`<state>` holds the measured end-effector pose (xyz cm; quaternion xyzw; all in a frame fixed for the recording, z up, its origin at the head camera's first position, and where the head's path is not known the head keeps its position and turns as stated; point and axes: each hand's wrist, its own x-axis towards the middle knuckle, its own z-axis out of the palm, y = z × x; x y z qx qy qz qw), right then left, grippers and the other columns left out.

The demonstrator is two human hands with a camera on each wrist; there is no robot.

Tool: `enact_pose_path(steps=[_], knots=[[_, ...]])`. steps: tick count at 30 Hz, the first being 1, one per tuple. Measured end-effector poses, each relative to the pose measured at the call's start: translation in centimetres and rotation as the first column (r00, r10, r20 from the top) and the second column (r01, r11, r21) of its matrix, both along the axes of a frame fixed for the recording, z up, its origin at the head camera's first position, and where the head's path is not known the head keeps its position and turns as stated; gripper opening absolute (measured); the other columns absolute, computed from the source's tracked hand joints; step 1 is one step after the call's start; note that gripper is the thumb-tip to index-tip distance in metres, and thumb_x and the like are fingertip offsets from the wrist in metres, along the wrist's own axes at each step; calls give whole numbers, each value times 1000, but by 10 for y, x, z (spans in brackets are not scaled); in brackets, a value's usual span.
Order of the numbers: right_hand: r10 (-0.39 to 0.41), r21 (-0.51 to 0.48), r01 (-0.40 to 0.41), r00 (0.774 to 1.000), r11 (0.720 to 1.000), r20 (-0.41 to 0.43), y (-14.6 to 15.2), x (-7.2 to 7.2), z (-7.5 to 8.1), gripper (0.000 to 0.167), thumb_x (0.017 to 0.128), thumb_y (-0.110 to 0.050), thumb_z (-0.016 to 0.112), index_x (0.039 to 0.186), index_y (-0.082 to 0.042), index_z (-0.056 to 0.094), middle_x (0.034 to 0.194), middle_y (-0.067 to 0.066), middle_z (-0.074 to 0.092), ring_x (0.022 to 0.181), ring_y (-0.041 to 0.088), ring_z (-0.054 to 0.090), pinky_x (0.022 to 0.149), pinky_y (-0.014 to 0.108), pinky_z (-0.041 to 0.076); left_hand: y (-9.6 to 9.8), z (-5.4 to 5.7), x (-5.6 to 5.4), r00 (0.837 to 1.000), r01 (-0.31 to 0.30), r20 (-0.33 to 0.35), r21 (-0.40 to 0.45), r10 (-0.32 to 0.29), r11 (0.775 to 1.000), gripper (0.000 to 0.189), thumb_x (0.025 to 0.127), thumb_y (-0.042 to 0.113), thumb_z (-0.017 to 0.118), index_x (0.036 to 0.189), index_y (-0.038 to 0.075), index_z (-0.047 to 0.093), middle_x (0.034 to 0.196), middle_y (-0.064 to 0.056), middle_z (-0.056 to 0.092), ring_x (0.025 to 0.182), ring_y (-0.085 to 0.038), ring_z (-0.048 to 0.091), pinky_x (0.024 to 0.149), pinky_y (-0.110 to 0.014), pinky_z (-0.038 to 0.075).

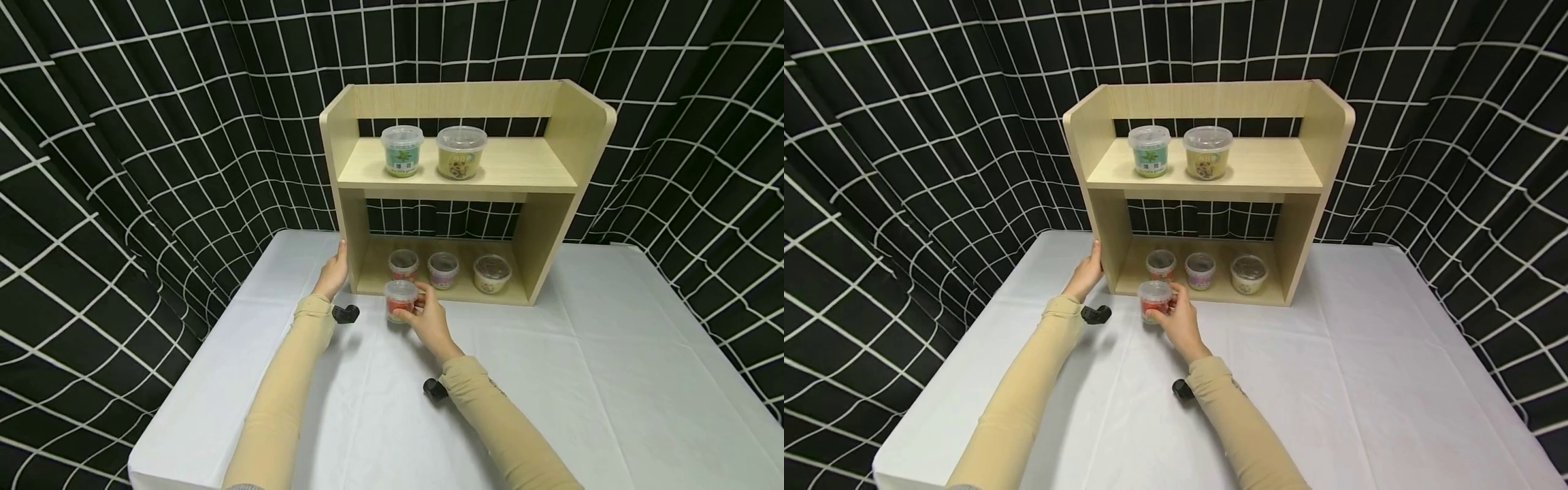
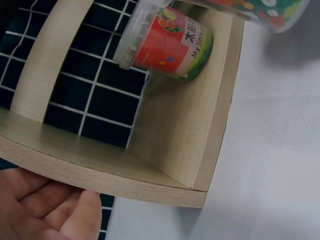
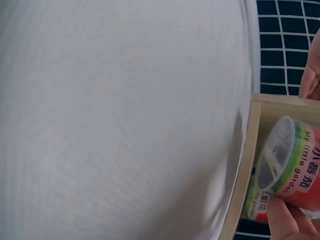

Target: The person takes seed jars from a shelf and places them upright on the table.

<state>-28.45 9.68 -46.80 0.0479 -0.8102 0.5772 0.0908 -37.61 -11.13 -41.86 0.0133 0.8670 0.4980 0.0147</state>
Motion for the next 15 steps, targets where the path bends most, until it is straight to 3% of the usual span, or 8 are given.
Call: enact_pose_path(steps=[15], knots=[[9, 48, -10, 1000, 999, 22, -5, 0, -6, 70, 75, -7, 77, 130, 5, 35, 113, 24, 55, 101, 33, 58, 83, 36, 51, -1, 0, 1, 1000, 4, -1, -4, -4, 1000, 89, 88, 70, 5, 144, 6, 32, 146, -15, 31, 132, -35, 27, 108, -45, 21]])
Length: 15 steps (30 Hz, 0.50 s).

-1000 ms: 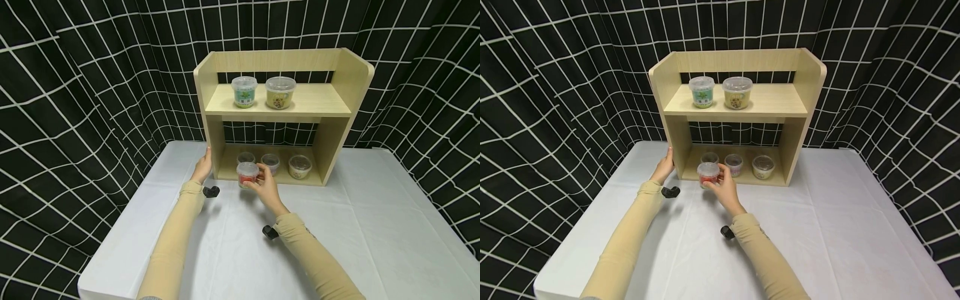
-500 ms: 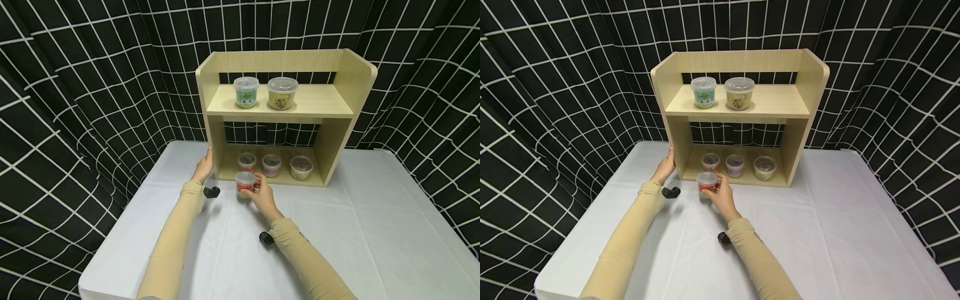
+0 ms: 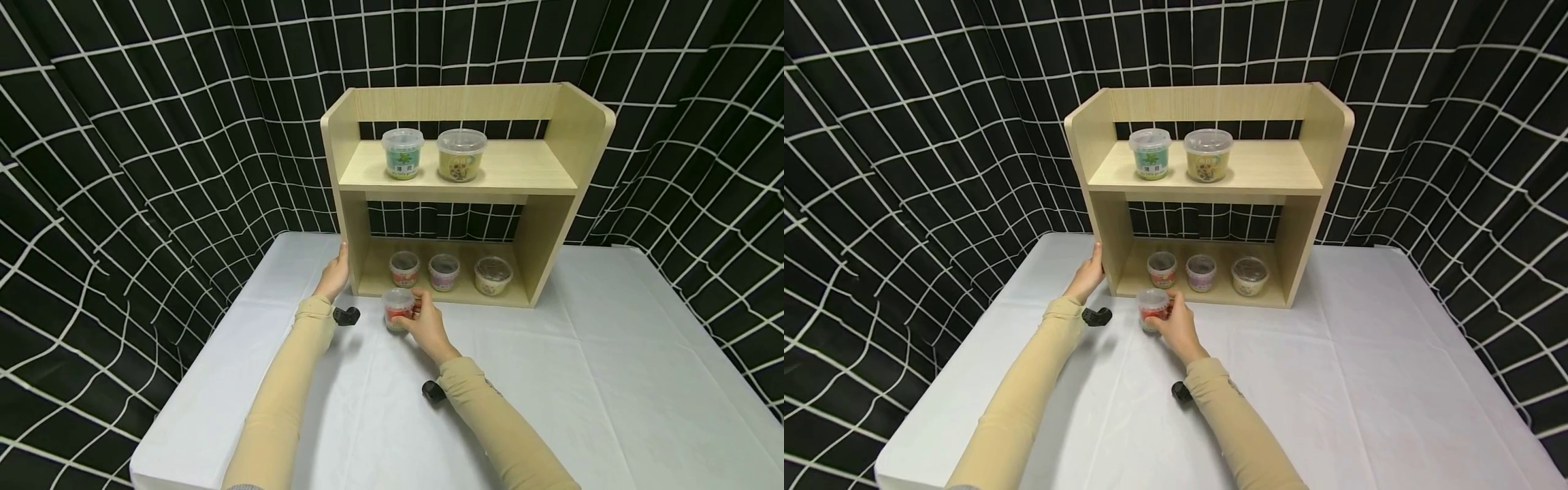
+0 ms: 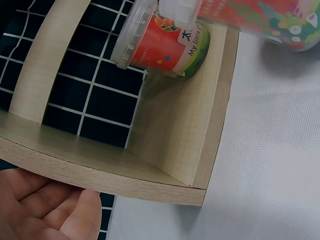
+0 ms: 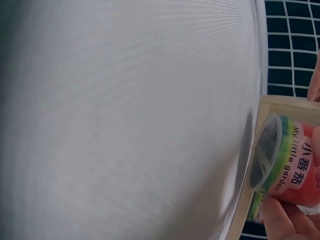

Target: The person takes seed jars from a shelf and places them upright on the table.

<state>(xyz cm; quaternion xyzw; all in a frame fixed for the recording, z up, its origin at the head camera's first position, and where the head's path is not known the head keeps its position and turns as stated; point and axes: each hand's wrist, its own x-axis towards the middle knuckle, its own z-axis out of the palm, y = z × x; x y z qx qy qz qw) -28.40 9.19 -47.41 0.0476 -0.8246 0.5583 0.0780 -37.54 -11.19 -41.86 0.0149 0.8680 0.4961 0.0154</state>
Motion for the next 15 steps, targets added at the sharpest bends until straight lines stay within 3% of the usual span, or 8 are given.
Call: enact_pose_path(steps=[15], knots=[[31, 75, -23, 995, 997, -96, -2, 3, -1, 60, 74, -2, 77, 119, 1, 39, 112, 23, 55, 103, 32, 56, 85, 38, 49, 0, 0, 3, 1000, 5, -13, -5, -5, 1000, 90, 88, 70, 4, 144, 5, 32, 146, -15, 31, 132, -35, 27, 108, -45, 21]])
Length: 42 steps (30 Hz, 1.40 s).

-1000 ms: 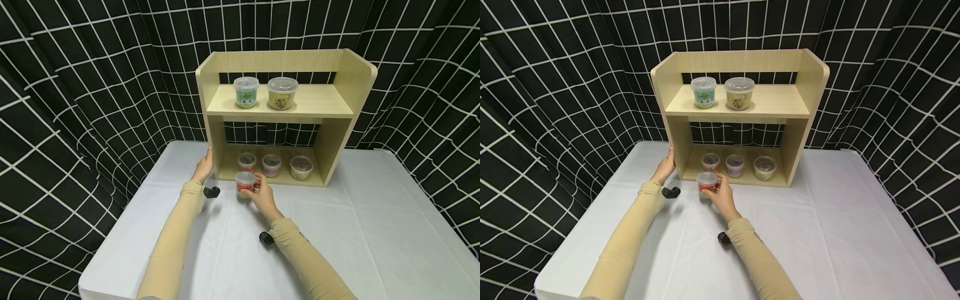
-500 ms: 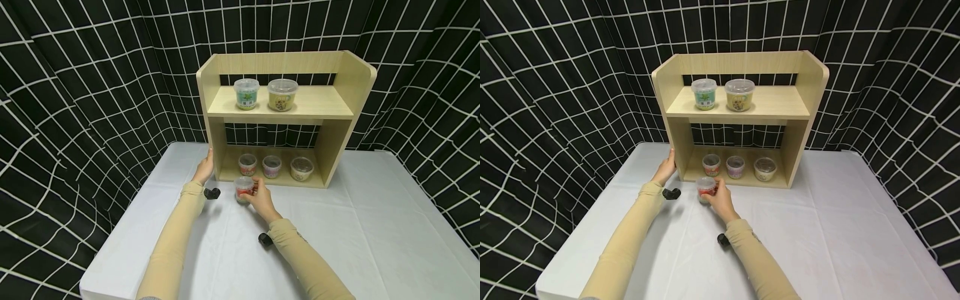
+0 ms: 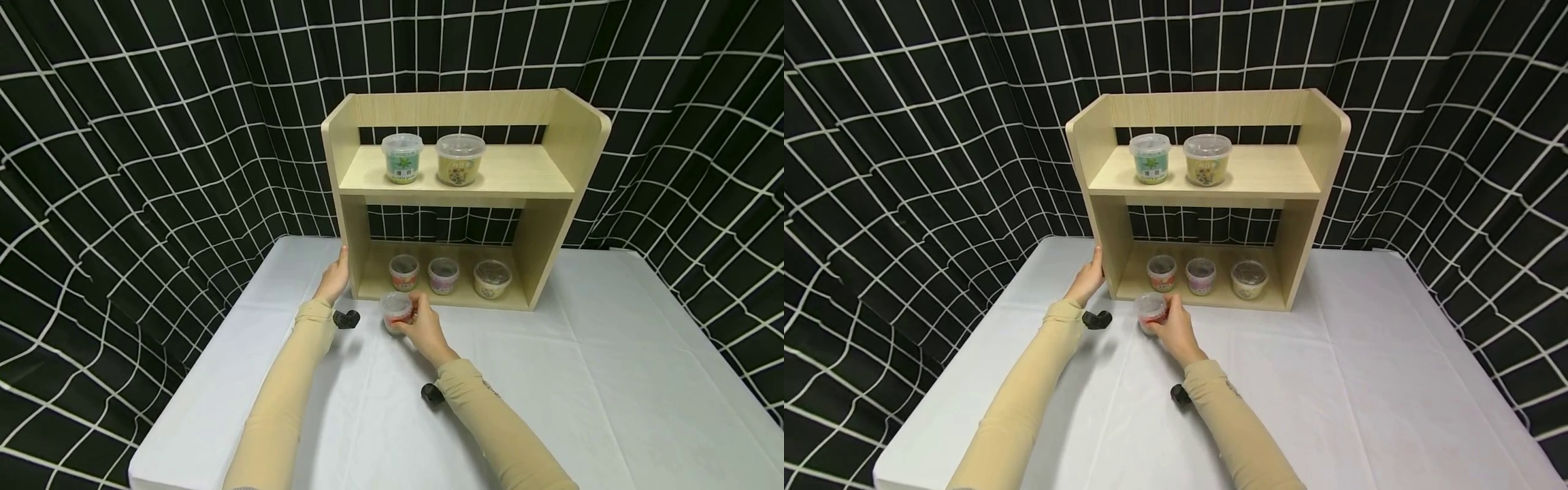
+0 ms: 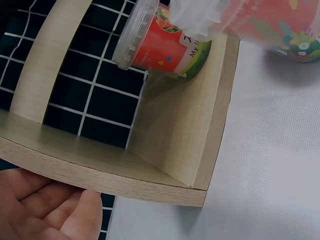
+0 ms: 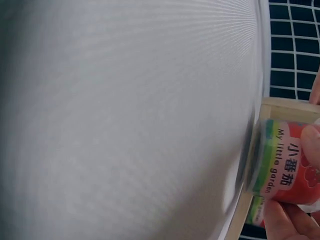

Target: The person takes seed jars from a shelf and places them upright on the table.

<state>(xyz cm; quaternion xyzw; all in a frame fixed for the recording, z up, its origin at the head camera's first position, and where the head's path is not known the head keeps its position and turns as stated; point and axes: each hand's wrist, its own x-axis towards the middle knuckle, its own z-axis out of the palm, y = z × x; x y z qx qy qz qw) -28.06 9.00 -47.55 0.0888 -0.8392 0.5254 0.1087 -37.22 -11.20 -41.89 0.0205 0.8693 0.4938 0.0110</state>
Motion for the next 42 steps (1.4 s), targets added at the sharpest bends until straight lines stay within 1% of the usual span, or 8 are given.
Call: enact_pose_path(steps=[6, 10, 17, 22, 28, 36, 39, 42], knots=[[8, 18, -8, 1000, 1000, -16, 3, 1, -1, 61, 74, -1, 77, 121, 4, 38, 113, 25, 53, 102, 33, 56, 83, 38, 50, 2, 2, 1, 1000, 0, 0, -10, 0, 1000, 89, 88, 69, 3, 145, 6, 30, 146, -15, 30, 132, -36, 26, 108, -46, 20], [10, 28, -9, 1000, 1000, -22, 3, 2, -3, 63, 73, -2, 78, 120, 4, 36, 113, 26, 53, 102, 33, 56, 83, 38, 50, 3, 1, 1, 1000, -1, 0, -11, 1, 1000, 90, 88, 70, 3, 145, 6, 30, 146, -16, 30, 132, -36, 26, 108, -47, 20], [10, 57, -8, 1000, 998, -28, 2, 3, -6, 63, 71, -3, 80, 115, 4, 36, 112, 30, 53, 105, 38, 55, 91, 44, 45, 2, -5, 0, 1000, -23, -19, -7, 22, 1000, 87, 90, 67, 5, 143, 3, 33, 144, -19, 33, 130, -38, 30, 107, -47, 22], [-4, 67, 7, 999, 998, -36, 2, 4, -8, 64, 71, -5, 81, 113, 4, 35, 110, 30, 53, 104, 39, 55, 91, 45, 44, 2, -9, -1, 1000, -20, -19, 5, 20, 1000, 88, 89, 69, 6, 143, 5, 33, 144, -18, 33, 130, -37, 29, 107, -46, 22], [-27, 63, 29, 999, 998, -27, 0, 5, -5, 65, 70, -6, 82, 112, 4, 34, 109, 30, 53, 104, 39, 54, 90, 46, 44, 4, -8, -1, 999, -27, -21, 21, 27, 999, 91, 89, 69, 7, 142, 1, 35, 143, -19, 34, 130, -38, 30, 107, -47, 24], [-27, 56, 30, 999, 998, -42, 0, 7, -5, 65, 69, -5, 83, 111, 4, 34, 108, 27, 52, 103, 38, 54, 91, 46, 44, 4, -8, -1, 1000, -19, -24, 26, 19, 999, 87, 90, 68, 7, 144, 4, 32, 145, -17, 32, 131, -36, 28, 108, -47, 22], [-10, 55, 11, 1000, 998, -24, 2, 6, -5, 70, 68, -5, 83, 115, 5, 33, 107, 27, 53, 103, 38, 54, 91, 45, 44, 4, -7, 1, 1000, -21, -22, 25, 22, 999, 87, 90, 68, 7, 144, 5, 32, 145, -16, 31, 132, -36, 27, 108, -46, 21], [19, 50, -20, 999, 999, 33, 6, 8, -3, 78, 68, -6, 83, 123, 5, 31, 110, 27, 53, 105, 38, 53, 92, 46, 43, 4, -6, 3, 1000, -25, -19, 23, 25, 999, 87, 90, 68, 7, 144, 5, 32, 145, -16, 31, 132, -35, 27, 108, -45, 21]])
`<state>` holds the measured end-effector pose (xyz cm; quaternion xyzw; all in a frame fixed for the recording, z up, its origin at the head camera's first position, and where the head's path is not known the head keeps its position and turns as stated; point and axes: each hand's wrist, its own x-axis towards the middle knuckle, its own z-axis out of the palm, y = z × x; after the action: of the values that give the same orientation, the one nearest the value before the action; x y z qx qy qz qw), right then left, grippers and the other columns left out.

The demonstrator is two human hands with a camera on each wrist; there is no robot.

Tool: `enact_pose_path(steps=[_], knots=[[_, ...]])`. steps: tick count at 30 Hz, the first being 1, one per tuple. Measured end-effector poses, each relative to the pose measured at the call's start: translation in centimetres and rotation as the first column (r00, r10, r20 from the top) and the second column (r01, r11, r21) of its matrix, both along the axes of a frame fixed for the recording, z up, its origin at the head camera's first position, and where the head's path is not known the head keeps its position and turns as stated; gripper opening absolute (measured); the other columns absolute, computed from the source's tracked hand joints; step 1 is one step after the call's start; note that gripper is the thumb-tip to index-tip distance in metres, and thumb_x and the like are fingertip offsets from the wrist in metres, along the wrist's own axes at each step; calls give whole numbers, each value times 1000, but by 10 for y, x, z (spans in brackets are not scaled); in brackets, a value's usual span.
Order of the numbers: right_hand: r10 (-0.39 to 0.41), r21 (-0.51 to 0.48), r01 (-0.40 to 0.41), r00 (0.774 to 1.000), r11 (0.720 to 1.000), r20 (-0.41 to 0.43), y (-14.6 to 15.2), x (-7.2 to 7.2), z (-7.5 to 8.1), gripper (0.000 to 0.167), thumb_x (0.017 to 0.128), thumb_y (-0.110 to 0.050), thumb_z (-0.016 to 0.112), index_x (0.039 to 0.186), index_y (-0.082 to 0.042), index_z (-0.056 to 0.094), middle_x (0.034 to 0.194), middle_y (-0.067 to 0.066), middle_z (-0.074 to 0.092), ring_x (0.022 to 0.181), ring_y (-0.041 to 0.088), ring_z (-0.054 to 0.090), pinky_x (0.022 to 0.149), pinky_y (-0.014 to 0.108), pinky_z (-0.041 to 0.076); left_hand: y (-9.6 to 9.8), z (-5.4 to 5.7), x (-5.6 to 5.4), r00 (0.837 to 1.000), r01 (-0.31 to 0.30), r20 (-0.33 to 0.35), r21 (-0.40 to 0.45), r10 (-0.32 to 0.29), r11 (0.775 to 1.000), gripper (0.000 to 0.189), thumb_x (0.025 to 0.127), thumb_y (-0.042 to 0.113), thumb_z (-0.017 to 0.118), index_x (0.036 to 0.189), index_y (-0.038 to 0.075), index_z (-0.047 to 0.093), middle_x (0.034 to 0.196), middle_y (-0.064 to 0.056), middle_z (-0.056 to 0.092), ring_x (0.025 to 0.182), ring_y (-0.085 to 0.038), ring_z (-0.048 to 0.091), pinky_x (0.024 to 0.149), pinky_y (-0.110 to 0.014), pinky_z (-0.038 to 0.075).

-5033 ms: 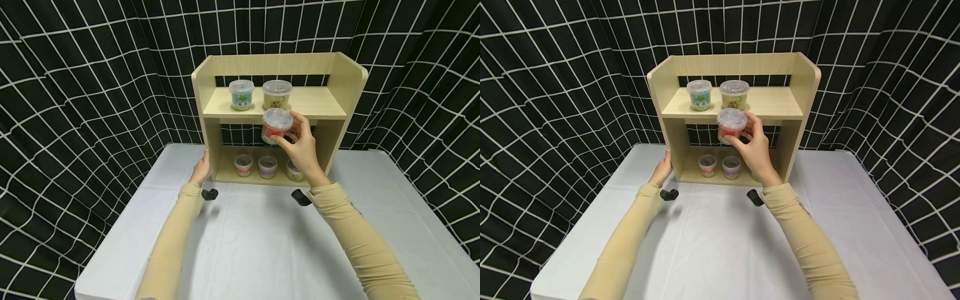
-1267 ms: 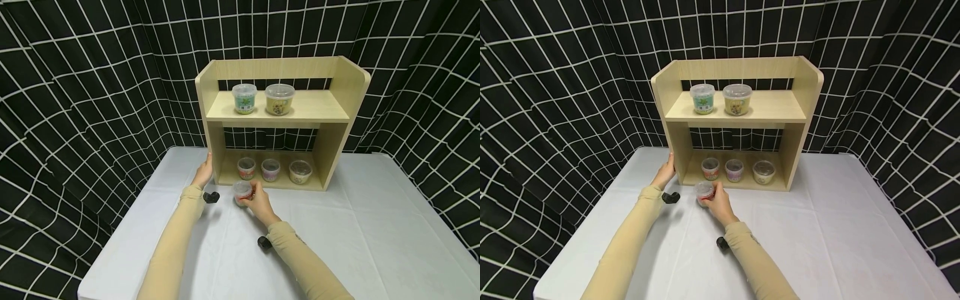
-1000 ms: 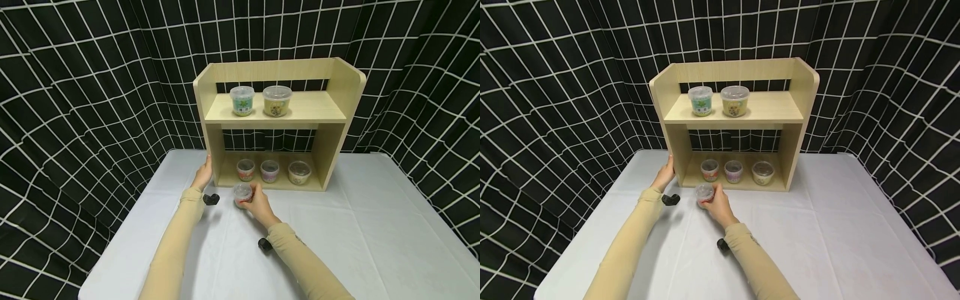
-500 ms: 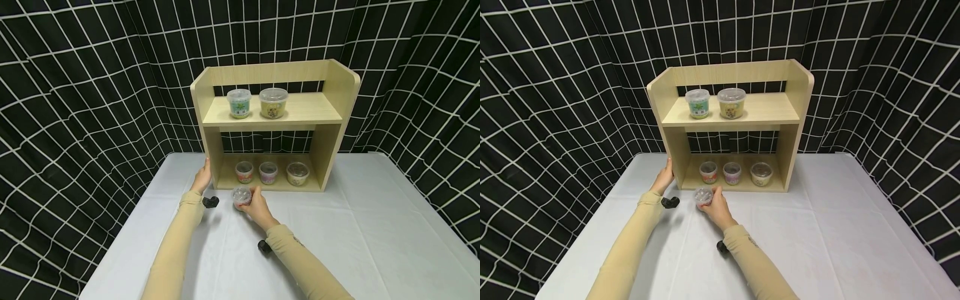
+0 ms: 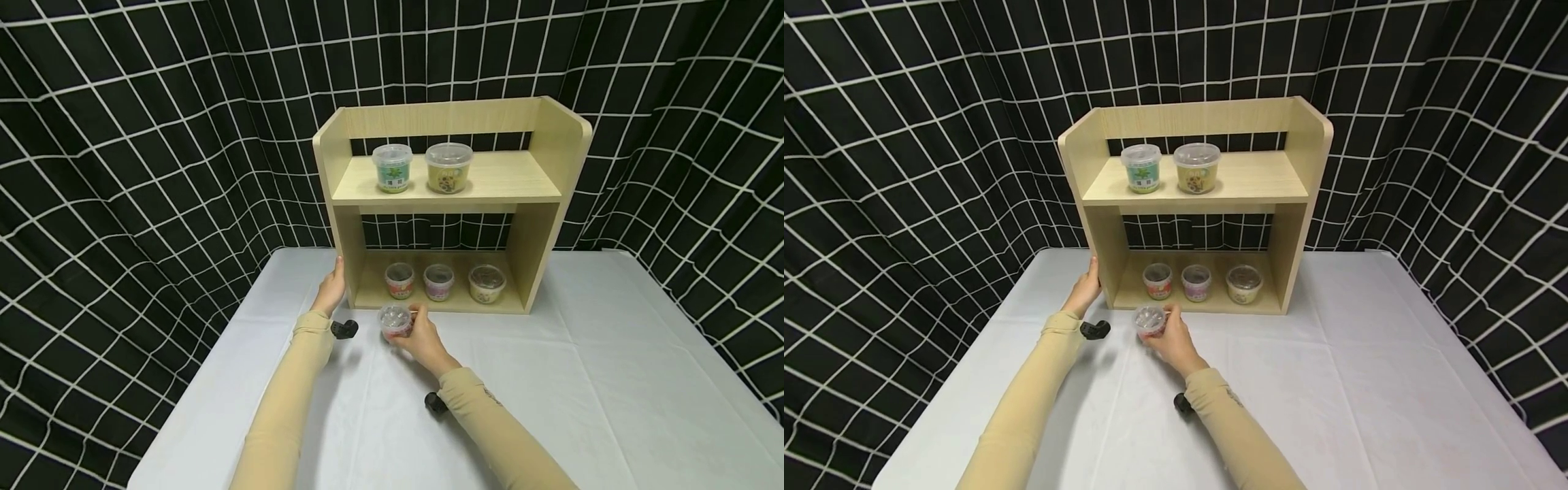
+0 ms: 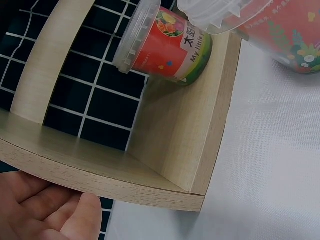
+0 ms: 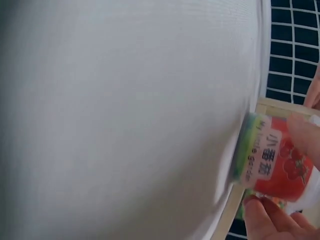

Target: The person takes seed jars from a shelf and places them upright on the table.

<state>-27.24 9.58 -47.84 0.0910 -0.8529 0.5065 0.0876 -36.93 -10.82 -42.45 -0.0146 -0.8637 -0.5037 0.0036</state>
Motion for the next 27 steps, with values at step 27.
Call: enact_pose_path(steps=[27], knots=[[-8, -118, 8, 1000, 993, -3, 49, -4, 75, 62, 75, -2, 77, 122, 5, 36, 125, 23, 43, 119, 35, 42, 101, 37, 37, -1, 3, 2, 1000, 14, -13, -24, -14, 1000, 85, 91, 65, 5, 144, 4, 31, 145, -16, 31, 131, -37, 28, 108, -47, 21]])
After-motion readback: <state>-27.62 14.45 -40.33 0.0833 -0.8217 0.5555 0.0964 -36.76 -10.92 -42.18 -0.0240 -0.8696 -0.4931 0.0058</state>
